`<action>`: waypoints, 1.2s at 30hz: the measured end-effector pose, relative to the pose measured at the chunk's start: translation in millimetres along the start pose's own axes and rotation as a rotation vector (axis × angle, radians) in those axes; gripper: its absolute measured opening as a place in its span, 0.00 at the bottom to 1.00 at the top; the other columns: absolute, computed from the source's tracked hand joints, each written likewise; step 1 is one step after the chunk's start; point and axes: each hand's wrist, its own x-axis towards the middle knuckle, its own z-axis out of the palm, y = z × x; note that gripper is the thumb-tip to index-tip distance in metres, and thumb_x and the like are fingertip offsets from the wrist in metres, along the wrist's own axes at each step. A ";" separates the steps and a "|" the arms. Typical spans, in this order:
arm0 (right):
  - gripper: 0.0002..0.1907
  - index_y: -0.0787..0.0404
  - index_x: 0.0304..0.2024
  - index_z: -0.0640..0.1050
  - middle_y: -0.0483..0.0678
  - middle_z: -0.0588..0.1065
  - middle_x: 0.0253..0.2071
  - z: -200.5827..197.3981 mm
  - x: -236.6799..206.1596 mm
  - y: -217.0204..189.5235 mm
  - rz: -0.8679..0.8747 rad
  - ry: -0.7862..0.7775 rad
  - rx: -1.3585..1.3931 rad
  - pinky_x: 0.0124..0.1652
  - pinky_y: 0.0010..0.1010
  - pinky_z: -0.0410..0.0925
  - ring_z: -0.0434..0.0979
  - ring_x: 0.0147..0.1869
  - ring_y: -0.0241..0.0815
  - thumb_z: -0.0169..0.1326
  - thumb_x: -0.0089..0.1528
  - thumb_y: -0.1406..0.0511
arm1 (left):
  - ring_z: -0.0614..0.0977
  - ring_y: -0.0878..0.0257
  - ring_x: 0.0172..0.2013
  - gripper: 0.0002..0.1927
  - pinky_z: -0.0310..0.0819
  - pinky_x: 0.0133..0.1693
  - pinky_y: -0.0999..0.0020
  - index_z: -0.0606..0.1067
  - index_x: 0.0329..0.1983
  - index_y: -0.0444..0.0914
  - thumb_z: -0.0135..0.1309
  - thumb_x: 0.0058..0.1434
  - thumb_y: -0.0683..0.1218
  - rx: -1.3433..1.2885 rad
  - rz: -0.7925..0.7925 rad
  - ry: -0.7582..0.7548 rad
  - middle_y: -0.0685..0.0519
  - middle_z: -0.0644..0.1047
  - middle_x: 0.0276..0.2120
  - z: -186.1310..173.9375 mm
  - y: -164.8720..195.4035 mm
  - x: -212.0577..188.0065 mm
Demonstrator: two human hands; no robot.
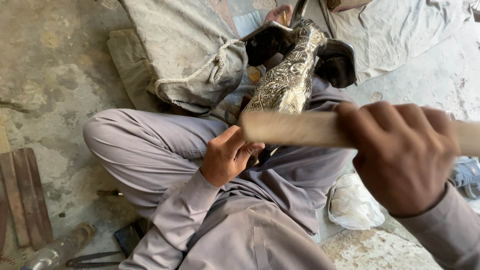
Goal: The person sits cross-legged on the floor holding a punch against an ornate metal animal figurine resting on their lap, and repeatedly strikes the punch with a wooden mallet to shape the decorated surface. They reposition the punch and rotate the figurine between hammering sequences.
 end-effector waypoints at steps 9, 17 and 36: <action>0.19 0.48 0.50 0.81 0.41 0.77 0.35 -2.9 -3.8 -3.5 0.008 -0.098 -0.113 0.42 0.37 0.63 0.76 0.38 0.42 0.66 0.57 0.68 | 0.81 0.53 0.30 0.12 0.73 0.30 0.60 0.72 0.54 0.42 0.59 0.69 0.43 0.021 0.022 0.010 0.50 0.77 0.35 -0.5 -3.1 -2.5; 0.17 0.50 0.52 0.79 0.42 0.78 0.39 -5.0 -3.7 -5.5 0.018 -0.048 -0.001 0.42 0.36 0.63 0.76 0.40 0.40 0.66 0.61 0.68 | 0.79 0.57 0.25 0.13 0.71 0.27 0.61 0.74 0.52 0.43 0.63 0.67 0.47 -0.014 0.001 0.008 0.50 0.75 0.31 0.8 -4.0 -4.3; 0.15 0.51 0.52 0.79 0.42 0.78 0.38 -8.8 -1.9 -14.4 -0.022 0.008 -0.023 0.44 0.34 0.61 0.75 0.40 0.39 0.64 0.63 0.64 | 0.83 0.55 0.32 0.13 0.77 0.32 0.63 0.74 0.54 0.40 0.60 0.68 0.43 -0.056 0.062 0.042 0.47 0.78 0.40 -2.1 -7.8 -9.4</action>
